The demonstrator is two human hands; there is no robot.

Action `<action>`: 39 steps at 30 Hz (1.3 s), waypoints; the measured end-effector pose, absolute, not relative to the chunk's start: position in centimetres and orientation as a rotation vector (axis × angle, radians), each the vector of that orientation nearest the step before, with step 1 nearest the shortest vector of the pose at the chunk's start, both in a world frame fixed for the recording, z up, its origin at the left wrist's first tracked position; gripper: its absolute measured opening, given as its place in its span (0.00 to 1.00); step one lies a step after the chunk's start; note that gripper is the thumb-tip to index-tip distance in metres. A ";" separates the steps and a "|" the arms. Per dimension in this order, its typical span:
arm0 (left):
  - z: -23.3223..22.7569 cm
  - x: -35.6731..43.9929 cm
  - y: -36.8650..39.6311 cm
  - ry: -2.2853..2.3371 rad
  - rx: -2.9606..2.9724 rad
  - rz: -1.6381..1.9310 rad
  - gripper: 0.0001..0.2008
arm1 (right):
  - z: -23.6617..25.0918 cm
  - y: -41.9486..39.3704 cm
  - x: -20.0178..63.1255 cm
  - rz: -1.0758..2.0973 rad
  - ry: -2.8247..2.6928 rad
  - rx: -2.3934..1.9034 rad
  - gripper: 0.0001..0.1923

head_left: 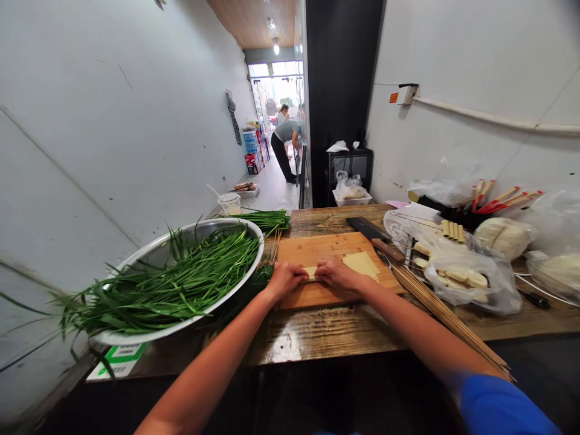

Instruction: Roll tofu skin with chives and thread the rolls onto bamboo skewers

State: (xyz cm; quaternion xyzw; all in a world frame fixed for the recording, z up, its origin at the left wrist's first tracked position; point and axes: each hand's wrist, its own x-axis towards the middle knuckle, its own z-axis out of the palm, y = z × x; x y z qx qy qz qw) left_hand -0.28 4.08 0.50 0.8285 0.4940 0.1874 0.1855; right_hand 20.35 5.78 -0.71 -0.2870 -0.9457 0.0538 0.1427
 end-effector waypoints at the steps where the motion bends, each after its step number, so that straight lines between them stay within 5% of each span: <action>1: 0.4 -0.2 3.8 1.373 2.426 0.544 0.09 | -0.7 5.7 20.3 0.105 -2.750 -0.826 0.14; 12: -0.3 0.0 3.2 1.307 2.891 0.502 0.12 | -0.8 2.8 19.2 -0.387 -2.698 -0.995 0.10; 26: -0.9 0.2 1.6 1.398 3.037 0.496 0.08 | -0.3 3.3 19.1 -0.250 -2.703 -1.052 0.17; 39: 1.3 0.1 4.6 1.365 2.637 0.420 0.13 | -1.0 2.5 18.5 -0.354 -2.586 -1.100 0.13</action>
